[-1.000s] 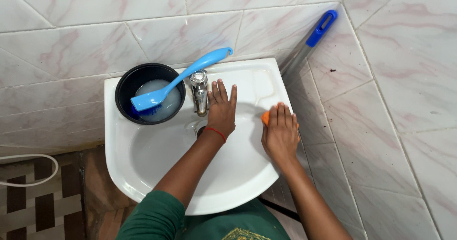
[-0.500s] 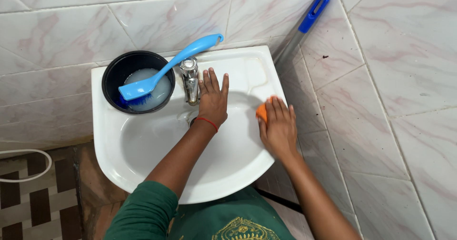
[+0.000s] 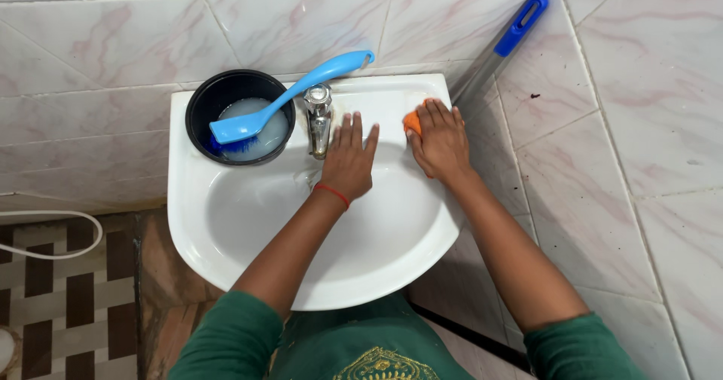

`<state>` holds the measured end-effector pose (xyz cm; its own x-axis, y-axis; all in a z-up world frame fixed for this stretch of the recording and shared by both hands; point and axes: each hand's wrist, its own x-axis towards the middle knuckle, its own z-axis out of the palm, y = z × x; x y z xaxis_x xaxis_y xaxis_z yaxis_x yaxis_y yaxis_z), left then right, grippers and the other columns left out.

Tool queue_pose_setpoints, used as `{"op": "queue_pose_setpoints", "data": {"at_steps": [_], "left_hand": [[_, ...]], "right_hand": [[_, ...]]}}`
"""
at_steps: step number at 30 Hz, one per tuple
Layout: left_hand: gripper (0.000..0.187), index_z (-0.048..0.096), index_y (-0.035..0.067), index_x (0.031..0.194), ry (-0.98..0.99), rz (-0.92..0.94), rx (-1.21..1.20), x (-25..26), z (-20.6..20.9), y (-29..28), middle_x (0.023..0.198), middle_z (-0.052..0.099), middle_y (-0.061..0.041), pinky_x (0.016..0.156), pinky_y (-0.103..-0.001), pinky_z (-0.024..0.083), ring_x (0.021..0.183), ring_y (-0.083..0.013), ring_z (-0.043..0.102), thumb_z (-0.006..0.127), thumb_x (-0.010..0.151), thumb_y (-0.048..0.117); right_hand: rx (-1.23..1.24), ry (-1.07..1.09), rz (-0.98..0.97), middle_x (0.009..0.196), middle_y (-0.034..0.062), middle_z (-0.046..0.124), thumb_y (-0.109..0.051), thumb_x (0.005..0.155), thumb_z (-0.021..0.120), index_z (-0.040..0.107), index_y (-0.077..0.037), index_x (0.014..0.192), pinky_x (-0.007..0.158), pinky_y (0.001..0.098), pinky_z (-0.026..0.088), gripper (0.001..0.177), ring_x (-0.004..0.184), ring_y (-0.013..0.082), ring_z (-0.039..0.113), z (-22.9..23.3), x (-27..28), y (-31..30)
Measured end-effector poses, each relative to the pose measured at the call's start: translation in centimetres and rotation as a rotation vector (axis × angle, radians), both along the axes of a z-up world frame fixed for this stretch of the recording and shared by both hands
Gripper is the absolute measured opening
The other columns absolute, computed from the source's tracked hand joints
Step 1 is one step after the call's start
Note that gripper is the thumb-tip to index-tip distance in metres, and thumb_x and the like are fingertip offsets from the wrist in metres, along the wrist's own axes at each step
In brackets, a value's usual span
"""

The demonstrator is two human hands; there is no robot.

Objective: The person cleans a white bathroom sink using an orange cloth. They wipe the basin, faucet, and surrounding surfaces while a black bowl containing a blue scrub brush sits in the sink.

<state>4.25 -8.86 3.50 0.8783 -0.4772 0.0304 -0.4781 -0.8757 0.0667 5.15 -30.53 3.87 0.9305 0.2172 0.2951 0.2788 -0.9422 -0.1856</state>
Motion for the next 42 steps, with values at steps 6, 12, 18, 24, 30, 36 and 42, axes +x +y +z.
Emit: {"op": "queue_pose_setpoints", "data": {"at_steps": [6, 12, 18, 24, 30, 36, 42], "left_hand": [[0.077, 0.038, 0.004, 0.154, 0.111, -0.085, -0.280, -5.7, -0.4, 4.5, 0.163, 0.020, -0.031, 0.124, -0.049, 0.018, 0.154, -0.0431, 0.019, 0.059, 0.080, 0.008], [0.068, 0.043, 0.008, 0.150, 0.317, 0.109, -0.193, -9.8, 0.2, 12.6, 0.159, 0.026, -0.030, 0.122, -0.045, 0.020, 0.149, -0.0432, 0.024, 0.064, 0.088, 0.025], [0.057, 0.055, 0.004, 0.142, 0.157, 0.273, -0.227, -12.4, 0.6, 18.3, 0.150, 0.044, -0.030, 0.116, -0.046, 0.033, 0.140, -0.0439, 0.041, 0.065, 0.090, 0.026], [0.049, 0.064, 0.002, 0.133, 0.085, 0.283, -0.314, -12.9, 1.0, 18.6, 0.140, 0.057, -0.027, 0.109, -0.045, 0.043, 0.130, -0.0390, 0.055, 0.065, 0.090, 0.026], [0.041, 0.067, 0.006, 0.129, 0.145, 0.374, -0.609, -12.9, 1.6, 19.2, 0.142, 0.061, -0.019, 0.110, -0.043, 0.044, 0.129, -0.0355, 0.057, 0.062, 0.095, 0.026], [0.039, 0.068, 0.005, 0.127, 0.119, 0.330, -0.520, -13.7, 2.3, 18.6, 0.141, 0.060, -0.019, 0.108, -0.046, 0.042, 0.129, -0.0362, 0.056, 0.061, 0.095, 0.027], [0.037, 0.068, 0.004, 0.126, 0.068, 0.339, -0.549, -14.1, 1.9, 18.9, 0.141, 0.061, -0.019, 0.111, -0.046, 0.041, 0.131, -0.0370, 0.056, 0.062, 0.095, 0.023]], "right_hand": [[0.012, -0.022, -0.034, 0.148, 0.0267, 0.053, -0.027, 0.096, 0.059, 0.054, 0.007, 0.143, 0.119, 0.0578, 0.029, 0.058, 0.143, 0.0390, 0.044, 0.0, -6.9, -0.6], [0.034, 0.075, -0.020, 0.148, 0.0253, 0.053, -0.026, 0.093, 0.060, 0.057, 0.004, 0.140, 0.118, 0.0565, 0.027, 0.056, 0.143, 0.0377, 0.044, 1.2, -14.3, 0.9], [0.012, 0.192, 0.126, 0.133, 0.0202, 0.063, -0.027, 0.090, 0.061, 0.063, 0.001, 0.128, 0.104, 0.0520, 0.039, 0.047, 0.126, 0.0347, 0.055, 2.6, -18.0, 7.0], [0.293, 0.252, 0.294, 0.117, 0.0160, 0.069, -0.026, 0.087, 0.062, 0.067, -0.002, 0.118, 0.092, 0.0477, 0.044, 0.040, 0.110, 0.0336, 0.061, 2.6, -19.7, 18.0], [0.216, 0.363, 0.305, 0.108, 0.0126, 0.069, -0.027, 0.096, 0.056, 0.067, -0.005, 0.110, 0.088, 0.0473, 0.044, 0.029, 0.104, 0.0316, 0.062, 2.1, -18.9, 25.7], [0.257, 0.202, 0.342, 0.115, 0.0140, 0.069, -0.024, 0.087, 0.061, 0.064, -0.003, 0.121, 0.086, 0.0491, 0.042, 0.041, 0.105, 0.0327, 0.061, 1.3, -20.2, 18.6], [0.186, 0.124, 0.388, 0.126, 0.0130, 0.069, -0.022, 0.086, 0.062, 0.067, -0.006, 0.125, 0.097, 0.0471, 0.041, 0.042, 0.115, 0.0291, 0.060, 1.5, -17.0, 5.7]]}}
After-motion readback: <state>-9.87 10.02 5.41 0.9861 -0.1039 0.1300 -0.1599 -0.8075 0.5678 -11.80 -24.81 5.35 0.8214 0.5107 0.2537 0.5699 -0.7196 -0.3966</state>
